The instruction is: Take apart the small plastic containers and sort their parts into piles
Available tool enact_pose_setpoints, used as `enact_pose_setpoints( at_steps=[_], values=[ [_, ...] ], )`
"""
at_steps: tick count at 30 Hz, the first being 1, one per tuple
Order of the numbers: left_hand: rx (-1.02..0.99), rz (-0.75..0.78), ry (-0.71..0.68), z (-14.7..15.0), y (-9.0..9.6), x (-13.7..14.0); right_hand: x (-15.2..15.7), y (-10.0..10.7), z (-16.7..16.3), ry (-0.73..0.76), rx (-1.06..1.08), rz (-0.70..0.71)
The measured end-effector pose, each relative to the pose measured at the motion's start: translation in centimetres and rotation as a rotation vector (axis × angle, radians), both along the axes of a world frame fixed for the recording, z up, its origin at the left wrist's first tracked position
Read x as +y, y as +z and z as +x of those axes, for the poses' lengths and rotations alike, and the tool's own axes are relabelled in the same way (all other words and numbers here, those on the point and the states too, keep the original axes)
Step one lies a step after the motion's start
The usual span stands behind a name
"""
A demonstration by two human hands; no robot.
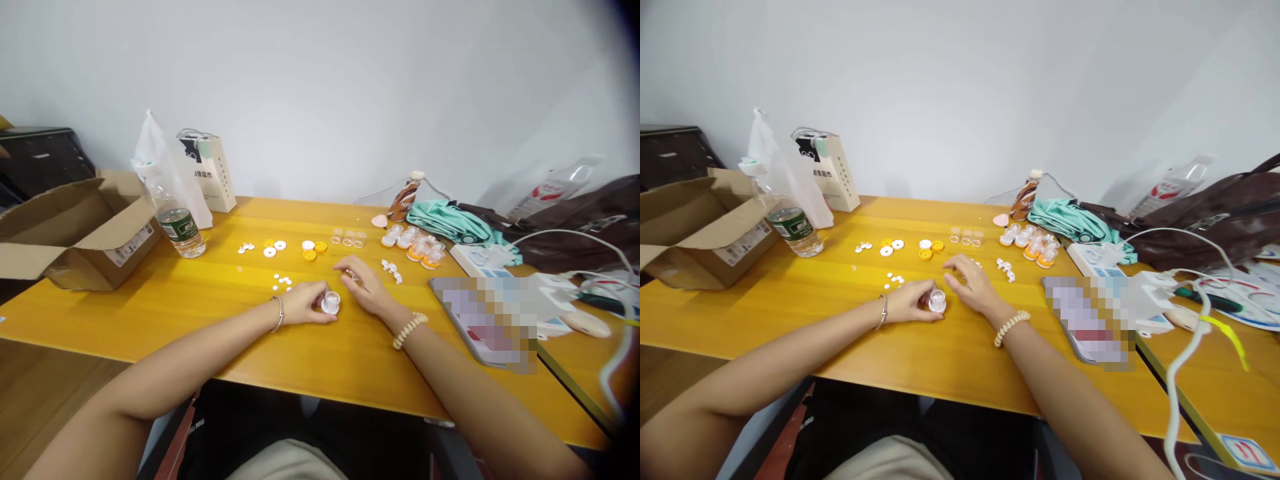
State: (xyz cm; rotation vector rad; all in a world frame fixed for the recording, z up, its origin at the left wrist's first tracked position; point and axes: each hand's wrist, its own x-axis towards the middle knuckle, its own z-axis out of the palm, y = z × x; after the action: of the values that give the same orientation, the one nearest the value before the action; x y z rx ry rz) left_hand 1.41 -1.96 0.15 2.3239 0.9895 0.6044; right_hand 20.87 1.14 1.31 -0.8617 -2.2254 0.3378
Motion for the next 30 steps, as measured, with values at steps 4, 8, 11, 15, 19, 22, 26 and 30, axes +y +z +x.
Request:
enact_pose_setpoints(
  at_steps=[4, 8, 11, 15, 19, 22, 26, 30],
  values=[
    [0.014, -0.036, 0.007, -0.1, -0.2, 0.1, -2.7, 0.9, -0.7, -0.027, -0.219, -0.101],
    [0.001, -0.034, 0.035, 0.0, -0.1, 0.1, -3.9, 1.2, -1.9, -0.095, -0.350, -0.164],
    [-0.012, -0.038, 0.016, 0.0, 0.0, 0.1, -4.1, 1.4, -2.2, 0.013, -0.327, -0.150],
    [0.017, -0.037, 0.033, 0.0, 0.0, 0.2, -3.9, 1.6, -1.9, 0.066, -0.229, -0.019],
    [-0.006, -0.040, 0.017, 0.0, 0.0, 0.2, -3.9, 1.5, -1.9, -0.061, -0.292, -0.076],
    [-0.028, -0.056, -0.014, 0.0, 0.1, 0.1, -4.1, 1.4, -2.0, -0.019, -0.317, -0.094],
    [-0.019, -0.064, 0.023, -0.1, -0.1, 0.1, -3.9, 1.3, -1.9, -0.050, -0.259, -0.103],
    [-0.042, -0.106, 0.030, -0.1, -0.3, 0.3, -3.0, 0.8, -1.2, -0.023, -0.202, -0.298]
  ],
)
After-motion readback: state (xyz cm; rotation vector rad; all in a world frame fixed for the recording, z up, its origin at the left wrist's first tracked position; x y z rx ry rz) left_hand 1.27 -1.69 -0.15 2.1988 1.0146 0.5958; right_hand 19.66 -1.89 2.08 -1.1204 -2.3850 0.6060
